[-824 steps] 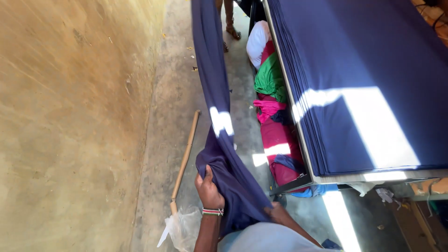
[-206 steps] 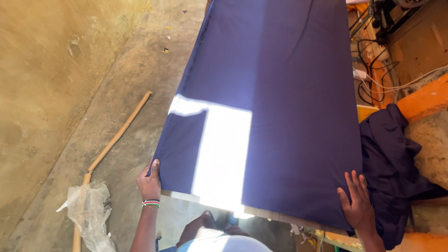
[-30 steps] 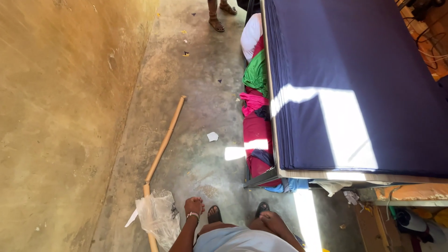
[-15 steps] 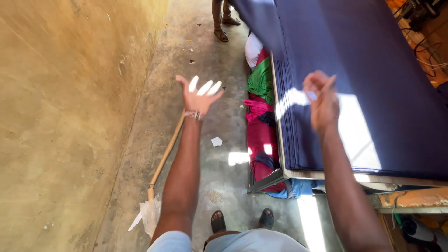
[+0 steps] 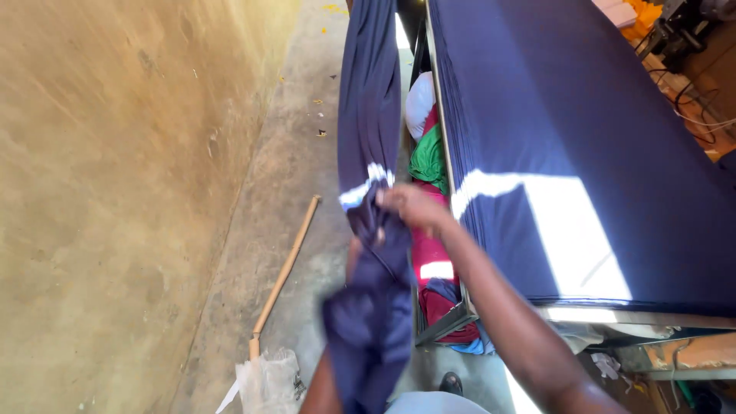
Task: Spreading and smoothing multiple layers of purple fabric on a long industrial cutting table in preparation for bulk cutting.
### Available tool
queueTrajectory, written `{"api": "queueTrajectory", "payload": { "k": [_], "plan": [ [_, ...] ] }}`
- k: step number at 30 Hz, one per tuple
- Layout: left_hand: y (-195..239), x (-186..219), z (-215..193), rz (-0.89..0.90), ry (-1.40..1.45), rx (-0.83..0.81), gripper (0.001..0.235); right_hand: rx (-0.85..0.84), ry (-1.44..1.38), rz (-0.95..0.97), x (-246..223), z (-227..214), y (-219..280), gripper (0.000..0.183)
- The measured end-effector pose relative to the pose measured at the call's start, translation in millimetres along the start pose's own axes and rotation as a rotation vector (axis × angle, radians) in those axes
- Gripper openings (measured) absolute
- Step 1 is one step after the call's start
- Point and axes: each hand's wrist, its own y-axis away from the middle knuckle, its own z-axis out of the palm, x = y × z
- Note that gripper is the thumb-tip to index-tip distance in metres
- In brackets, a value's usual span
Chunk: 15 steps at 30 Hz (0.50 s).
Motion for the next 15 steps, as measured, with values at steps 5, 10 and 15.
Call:
{"api": "queueTrajectory", "payload": {
  "k": [5, 10, 15],
  "plan": [
    [106, -62, -13, -0.153, -0.093, 0.03, 0.029, 0.104, 0.557, 0.013, 187, 25, 26, 0.006],
    [155, -88, -26, 0.138, 0.211, 0.2, 0.034, 0.236, 0.275, -0.191, 175, 49, 134, 0.047],
    [179, -57, -38, 0.029, 0.245, 0.041, 0.017, 0.349, 0.288, -0.117, 188, 41, 216, 0.028]
  ]
}}
